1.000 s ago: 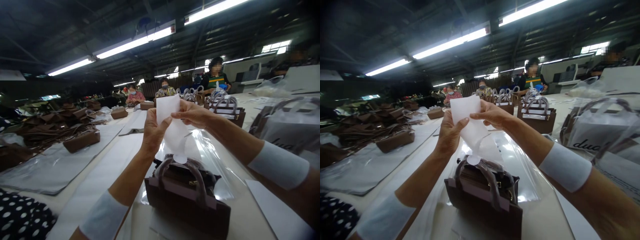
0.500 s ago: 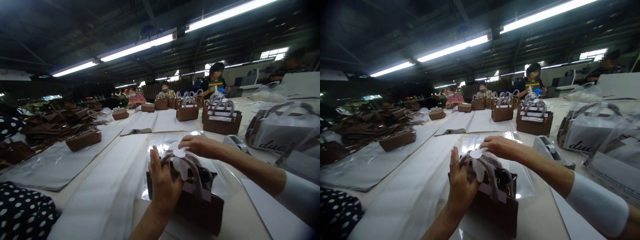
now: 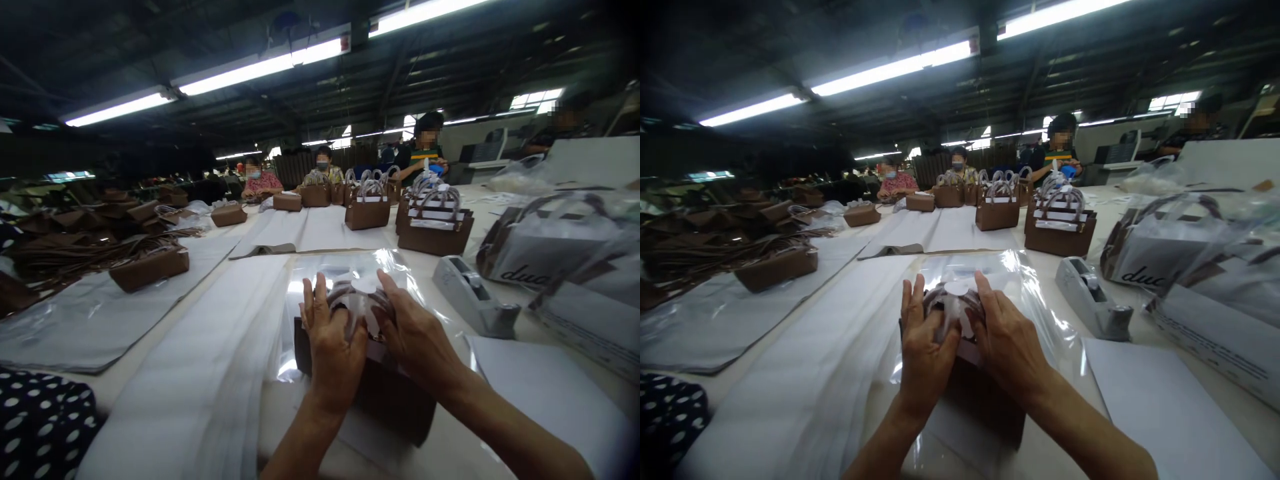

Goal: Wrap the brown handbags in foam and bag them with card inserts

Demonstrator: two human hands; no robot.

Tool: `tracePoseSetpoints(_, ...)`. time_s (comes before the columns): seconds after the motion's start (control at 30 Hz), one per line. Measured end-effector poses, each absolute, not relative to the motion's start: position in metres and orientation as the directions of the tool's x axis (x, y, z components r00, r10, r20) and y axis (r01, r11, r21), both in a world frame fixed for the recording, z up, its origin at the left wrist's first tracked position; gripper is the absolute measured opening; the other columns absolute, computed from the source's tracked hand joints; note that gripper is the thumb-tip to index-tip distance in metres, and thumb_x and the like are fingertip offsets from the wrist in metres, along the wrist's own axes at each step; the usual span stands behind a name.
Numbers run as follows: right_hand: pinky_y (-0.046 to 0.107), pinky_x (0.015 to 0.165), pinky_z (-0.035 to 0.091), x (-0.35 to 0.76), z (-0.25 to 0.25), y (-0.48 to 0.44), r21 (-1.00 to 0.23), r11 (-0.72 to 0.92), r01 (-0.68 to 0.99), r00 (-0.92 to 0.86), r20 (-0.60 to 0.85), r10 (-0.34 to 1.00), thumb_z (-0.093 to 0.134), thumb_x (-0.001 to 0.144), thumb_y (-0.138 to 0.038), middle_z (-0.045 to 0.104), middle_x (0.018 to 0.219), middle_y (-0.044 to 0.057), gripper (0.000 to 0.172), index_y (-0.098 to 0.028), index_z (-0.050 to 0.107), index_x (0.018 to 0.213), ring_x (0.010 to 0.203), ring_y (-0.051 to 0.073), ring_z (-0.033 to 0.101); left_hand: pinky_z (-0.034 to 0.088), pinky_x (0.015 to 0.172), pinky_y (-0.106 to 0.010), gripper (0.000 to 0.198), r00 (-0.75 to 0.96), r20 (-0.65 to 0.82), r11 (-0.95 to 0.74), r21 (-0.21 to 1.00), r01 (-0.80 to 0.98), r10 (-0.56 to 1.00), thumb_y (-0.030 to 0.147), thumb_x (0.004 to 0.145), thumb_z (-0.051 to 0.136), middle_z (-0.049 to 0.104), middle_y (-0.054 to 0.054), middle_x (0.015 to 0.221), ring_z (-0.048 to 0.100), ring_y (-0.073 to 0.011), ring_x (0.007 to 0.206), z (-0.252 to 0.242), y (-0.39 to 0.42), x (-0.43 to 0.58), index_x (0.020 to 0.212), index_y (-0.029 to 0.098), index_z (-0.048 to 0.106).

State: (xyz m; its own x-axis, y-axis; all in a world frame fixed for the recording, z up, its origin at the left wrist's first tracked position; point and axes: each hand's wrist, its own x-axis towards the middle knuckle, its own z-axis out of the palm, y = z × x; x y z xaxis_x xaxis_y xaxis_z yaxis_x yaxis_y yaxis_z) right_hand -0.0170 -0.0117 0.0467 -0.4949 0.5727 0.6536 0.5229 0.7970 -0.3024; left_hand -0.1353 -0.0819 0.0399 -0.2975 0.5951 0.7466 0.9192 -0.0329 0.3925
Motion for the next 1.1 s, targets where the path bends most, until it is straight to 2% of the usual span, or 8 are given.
tracePoseSetpoints(0.13,0.034,0.065,0.048,-0.030,0.045,-0.001,-0.313,0.646,0.696,-0.414,0.560,0.717,0.029,0.091,-0.036,0.054,0.107,0.012,0.048,-0.015,0.028,0.135,0.081,0.023,0.057,0.026,0.102,-0.058,0.010,-0.132,0.800,-0.123,0.248,0.961,0.585,0.016,0.077,0.052,0.024,-0.008,0.144,0.015,-0.0355,0.132,0.044,-0.129,-0.121,0.067,0.016,0.050)
tracePoseSetpoints(0.27,0.031,0.060,0.045,-0.034,0.051,0.009,-0.318,0.620,0.718,-0.404,0.534,0.742,0.028,0.091,-0.038,0.051,0.108,0.011,0.041,-0.018,0.041,0.125,0.075,0.021,0.056,0.033,0.097,-0.059,0.004,-0.041,0.816,-0.123,0.136,0.983,0.577,0.019,0.075,0.055,0.027,-0.006,0.143,0.025,-0.0364,0.129,0.022,-0.179,-0.128,0.078,0.020,0.053)
tracePoseSetpoints(0.43,0.027,0.059,0.038,-0.035,0.044,0.021,-0.316,0.594,0.739,-0.361,0.559,0.746,0.029,0.091,-0.036,0.055,0.103,0.010,0.032,-0.017,0.052,0.101,0.073,0.018,0.055,0.040,0.092,-0.057,0.013,-0.020,0.810,-0.081,0.082,0.993,0.586,0.020,0.078,0.052,0.044,-0.005,0.131,0.037,-0.0353,0.123,-0.031,-0.210,-0.146,0.090,0.023,0.057)
tracePoseSetpoints(0.53,0.027,0.060,0.035,-0.035,0.038,0.037,-0.332,0.564,0.756,-0.371,0.492,0.787,0.025,0.092,-0.038,0.061,0.081,0.008,0.034,-0.017,0.052,0.097,0.071,0.020,0.056,0.041,0.091,-0.056,0.018,-0.027,0.822,-0.093,0.097,0.991,0.569,0.014,0.076,0.051,0.052,-0.007,0.120,0.041,-0.0348,0.120,-0.053,-0.212,-0.148,0.092,0.021,0.057)
tracePoseSetpoints(0.63,0.027,0.060,0.034,-0.038,0.036,0.054,-0.336,0.547,0.767,-0.382,0.446,0.810,0.026,0.091,-0.039,0.061,0.078,0.009,0.035,-0.016,0.051,0.100,0.071,0.022,0.056,0.042,0.092,-0.052,0.025,-0.064,0.796,-0.114,0.165,0.980,0.601,0.009,0.073,0.055,0.055,-0.009,0.115,0.040,-0.0317,0.121,-0.067,-0.205,-0.152,0.095,0.020,0.054)
tracePoseSetpoints(0.83,0.030,0.062,0.038,-0.046,0.025,0.088,-0.464,0.498,0.733,-0.380,0.328,0.865,0.034,0.087,-0.045,0.060,0.079,0.007,0.037,-0.020,0.051,0.107,0.070,0.022,0.056,0.027,0.101,-0.057,0.044,0.120,0.631,-0.189,0.043,0.981,0.767,0.043,0.073,0.060,0.053,-0.015,0.120,0.039,-0.0319,0.122,-0.099,-0.182,-0.176,0.108,0.017,0.053)
tracePoseSetpoints(0.97,0.030,0.060,0.040,-0.050,0.019,0.107,-0.530,0.490,0.692,-0.384,0.305,0.872,0.033,0.087,-0.046,0.060,0.084,0.007,0.039,-0.022,0.050,0.112,0.073,0.022,0.056,0.023,0.102,-0.058,0.017,0.151,0.635,-0.204,0.011,0.979,0.757,0.014,0.079,0.053,0.050,-0.011,0.126,0.038,-0.0276,0.124,-0.095,-0.167,-0.187,0.092,0.022,0.060)
tracePoseSetpoints(1.1,0.029,0.068,0.044,-0.052,0.029,0.122,-0.585,0.562,0.585,-0.485,0.302,0.820,0.036,0.089,-0.043,0.061,0.091,0.006,0.035,-0.020,0.054,0.108,0.078,0.018,0.057,0.019,0.100,-0.064,0.013,0.157,0.663,-0.215,0.006,0.977,0.732,0.011,0.078,0.053,0.040,-0.009,0.135,0.024,-0.0320,0.130,-0.051,-0.148,-0.184,0.082,0.021,0.060)
